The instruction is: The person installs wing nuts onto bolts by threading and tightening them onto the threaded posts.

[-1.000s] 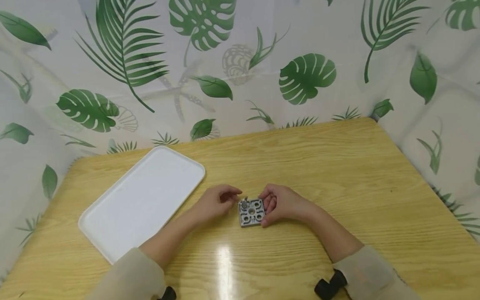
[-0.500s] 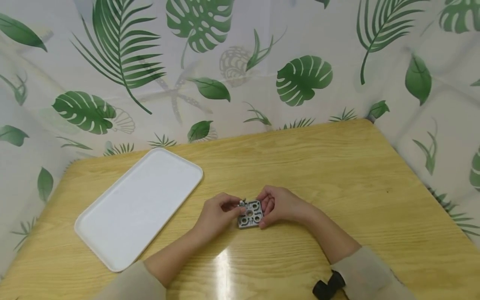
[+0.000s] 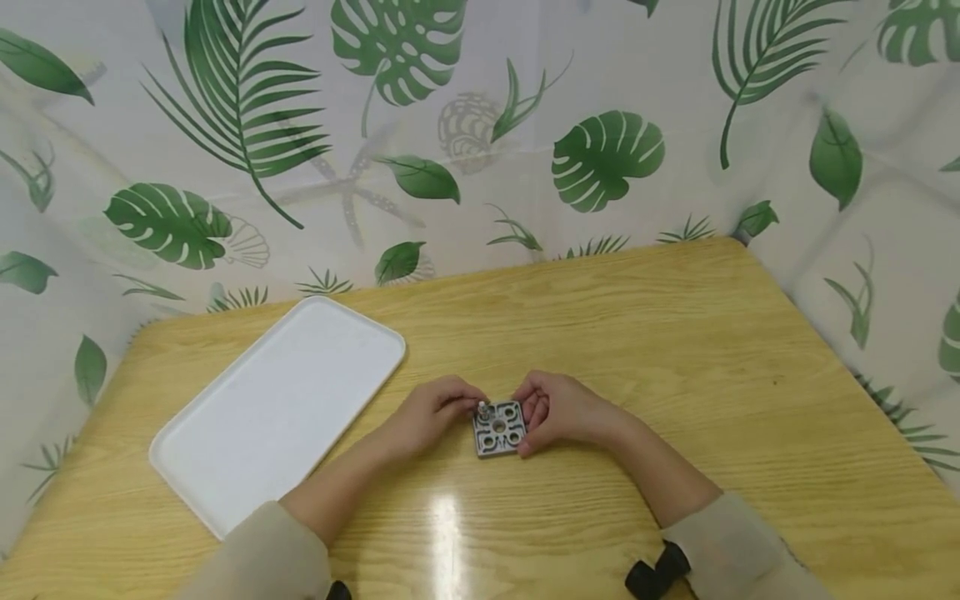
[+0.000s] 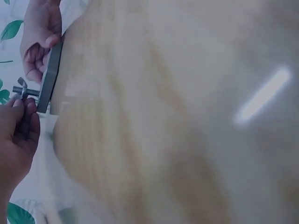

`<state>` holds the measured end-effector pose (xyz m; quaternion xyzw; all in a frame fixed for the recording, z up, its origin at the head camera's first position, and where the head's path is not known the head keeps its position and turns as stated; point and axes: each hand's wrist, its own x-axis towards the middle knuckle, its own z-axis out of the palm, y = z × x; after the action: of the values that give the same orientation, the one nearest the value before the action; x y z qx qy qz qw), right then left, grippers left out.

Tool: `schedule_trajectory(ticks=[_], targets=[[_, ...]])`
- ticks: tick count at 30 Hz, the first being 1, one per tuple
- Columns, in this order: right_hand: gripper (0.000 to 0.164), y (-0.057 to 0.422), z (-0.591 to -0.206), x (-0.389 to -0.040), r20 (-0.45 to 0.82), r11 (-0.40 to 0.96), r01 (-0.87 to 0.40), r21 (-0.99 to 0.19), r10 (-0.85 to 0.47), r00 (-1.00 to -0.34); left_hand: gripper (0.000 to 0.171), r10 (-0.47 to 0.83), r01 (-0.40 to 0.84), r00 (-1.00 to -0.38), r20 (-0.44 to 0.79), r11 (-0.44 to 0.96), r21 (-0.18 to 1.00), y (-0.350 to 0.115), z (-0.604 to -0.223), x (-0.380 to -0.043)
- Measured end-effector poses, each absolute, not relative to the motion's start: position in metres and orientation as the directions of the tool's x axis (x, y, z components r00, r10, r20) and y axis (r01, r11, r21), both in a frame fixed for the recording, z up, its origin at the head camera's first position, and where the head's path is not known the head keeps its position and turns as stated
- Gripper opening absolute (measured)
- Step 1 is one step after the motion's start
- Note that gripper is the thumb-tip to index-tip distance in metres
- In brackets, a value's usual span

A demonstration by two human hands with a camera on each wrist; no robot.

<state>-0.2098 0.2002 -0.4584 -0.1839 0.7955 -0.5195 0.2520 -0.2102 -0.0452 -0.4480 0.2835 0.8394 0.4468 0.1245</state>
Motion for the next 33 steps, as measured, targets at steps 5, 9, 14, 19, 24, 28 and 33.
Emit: schedule_trajectory(ticks=[5,9,14,19,24,28,33], targets=[[0.064,0.200,-0.459,-0.210,-0.205,0.395,-0.041,-0.918,-0.560,-0.803,0.021,0.694,0.381,-0.718,-0.044,0.446,0.810,-0.044,-0.441,-0.226],[0.065,0.200,-0.460,-0.210,-0.204,0.391,-0.041,-0.919,-0.565,-0.800,0.022,0.733,0.338,-0.673,-0.098,0.423,0.841,-0.042,-0.441,-0.234],[0.065,0.199,-0.460,-0.210,-0.204,0.397,-0.044,-0.917,-0.560,-0.803,0.022,0.728,0.291,-0.672,-0.131,0.423,0.858,-0.041,-0.441,-0.236],[0.066,0.199,-0.460,-0.210,-0.207,0.403,-0.044,-0.914,-0.556,-0.805,0.023,0.663,0.263,-0.737,-0.129,0.457,0.850,-0.041,-0.443,-0.233],[0.067,0.199,-0.460,-0.210,-0.215,0.406,-0.033,-0.913,-0.550,-0.807,0.021,0.536,0.286,-0.843,-0.048,0.522,0.804,-0.044,-0.446,-0.222],[0.067,0.199,-0.460,-0.210,-0.216,0.408,-0.033,-0.912,-0.547,-0.809,0.020,0.453,0.280,-0.891,0.017,0.520,0.807,-0.047,-0.448,-0.206],[0.066,0.199,-0.461,-0.210,-0.211,0.406,-0.035,-0.913,-0.544,-0.812,0.022,0.381,0.257,-0.922,0.069,0.467,0.846,-0.043,-0.451,-0.187]])
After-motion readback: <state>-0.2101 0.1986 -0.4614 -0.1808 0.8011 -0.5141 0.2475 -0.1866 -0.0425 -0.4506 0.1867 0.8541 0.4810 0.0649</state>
